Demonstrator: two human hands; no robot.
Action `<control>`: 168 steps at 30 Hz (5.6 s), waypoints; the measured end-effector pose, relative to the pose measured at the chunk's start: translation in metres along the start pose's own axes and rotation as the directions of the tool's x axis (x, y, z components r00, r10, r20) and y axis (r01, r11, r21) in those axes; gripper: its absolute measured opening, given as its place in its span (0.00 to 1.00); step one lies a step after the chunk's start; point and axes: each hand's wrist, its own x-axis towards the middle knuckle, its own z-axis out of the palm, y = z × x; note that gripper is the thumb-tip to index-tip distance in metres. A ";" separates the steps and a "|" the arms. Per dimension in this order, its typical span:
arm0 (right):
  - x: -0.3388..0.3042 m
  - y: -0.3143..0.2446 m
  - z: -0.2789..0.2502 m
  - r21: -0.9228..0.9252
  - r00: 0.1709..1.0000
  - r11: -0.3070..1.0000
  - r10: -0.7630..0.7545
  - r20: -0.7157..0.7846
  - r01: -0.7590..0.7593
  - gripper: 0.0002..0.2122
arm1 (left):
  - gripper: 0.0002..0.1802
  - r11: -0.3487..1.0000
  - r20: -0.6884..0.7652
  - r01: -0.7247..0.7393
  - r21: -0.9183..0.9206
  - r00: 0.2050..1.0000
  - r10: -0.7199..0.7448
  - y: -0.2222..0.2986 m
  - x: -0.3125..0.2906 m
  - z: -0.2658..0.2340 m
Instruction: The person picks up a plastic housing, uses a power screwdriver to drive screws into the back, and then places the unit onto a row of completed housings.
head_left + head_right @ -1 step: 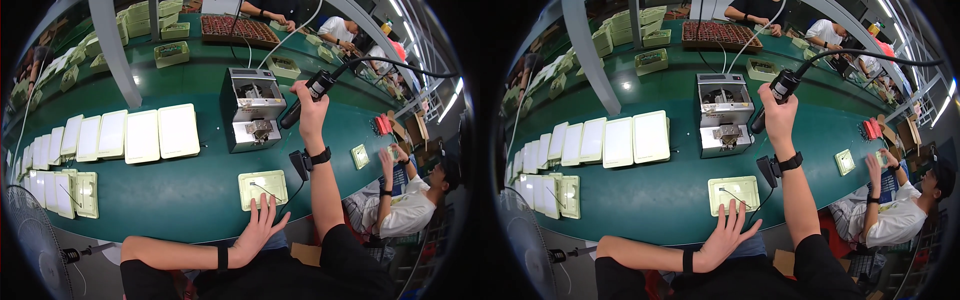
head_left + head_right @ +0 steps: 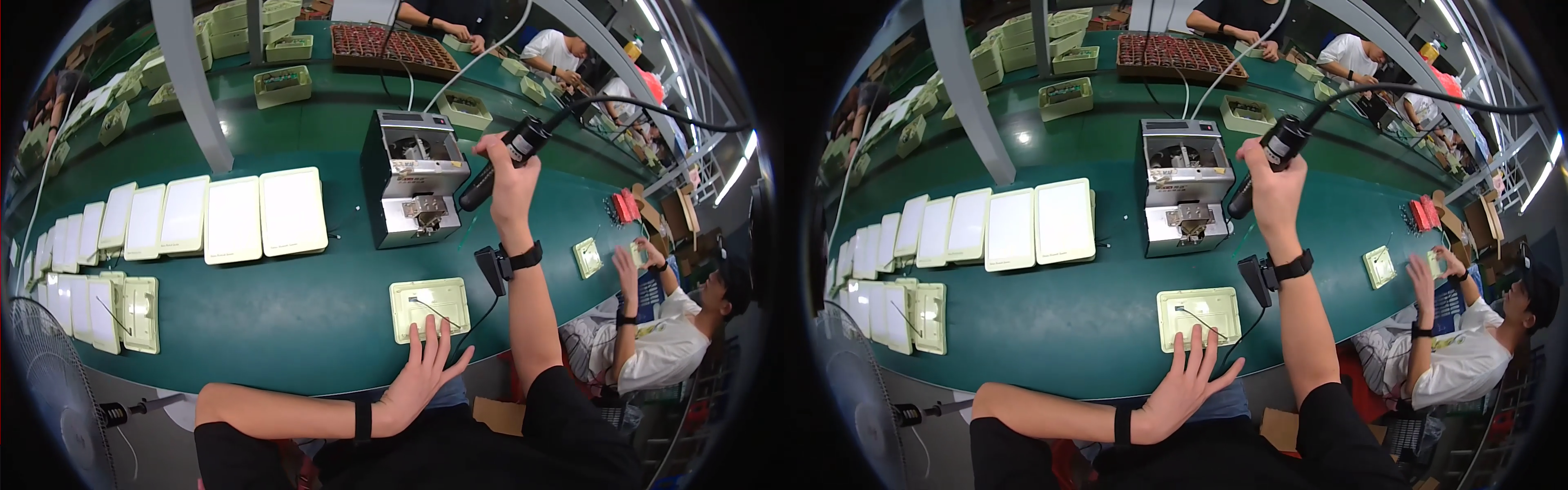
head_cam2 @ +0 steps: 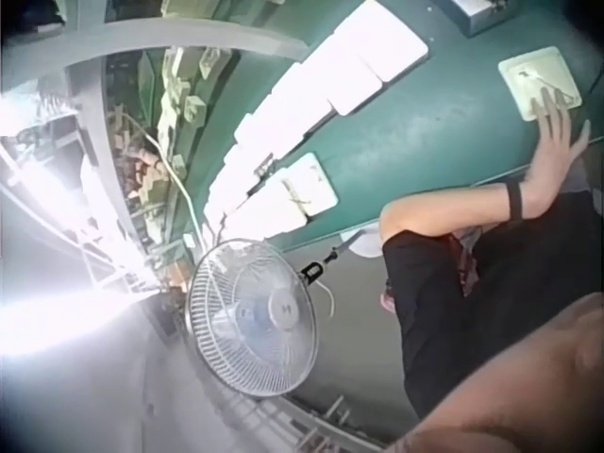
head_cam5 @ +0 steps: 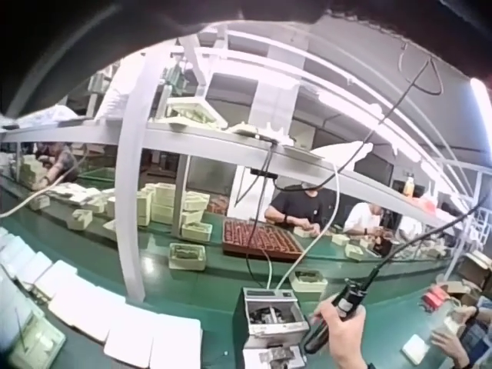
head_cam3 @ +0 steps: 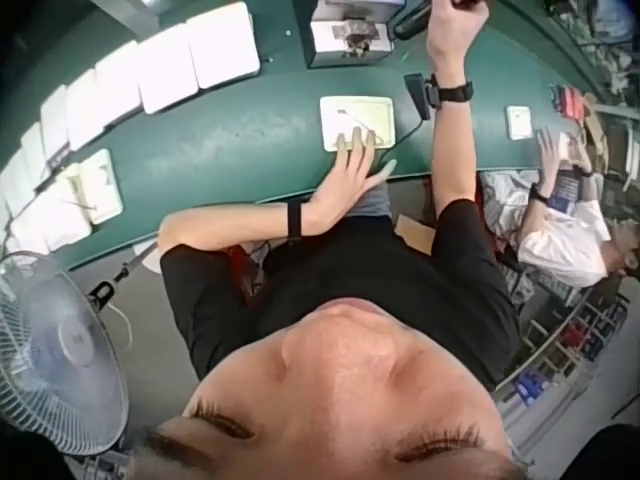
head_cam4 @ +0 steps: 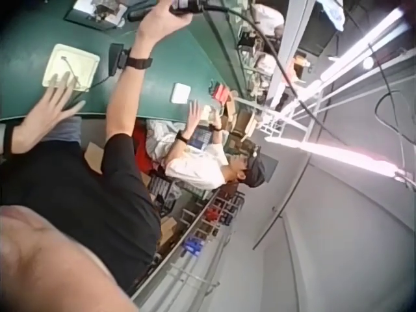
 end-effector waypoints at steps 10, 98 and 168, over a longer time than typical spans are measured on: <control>-0.014 -0.106 0.033 0.525 0.988 0.846 -0.146 0.057 0.094 0.08 | 0.44 0.992 -0.064 0.023 -0.127 0.997 -0.031 -0.008 0.010 0.006; -0.073 -0.095 -0.012 0.250 0.995 0.967 0.026 0.096 -0.049 0.07 | 0.29 0.931 -0.102 -0.117 -0.346 0.991 0.087 -0.059 0.001 -0.001; -0.027 -0.097 0.050 0.310 0.991 0.947 -0.112 0.076 0.083 0.05 | 0.37 0.801 -0.364 -0.206 -0.562 0.931 -0.015 -0.141 0.029 0.054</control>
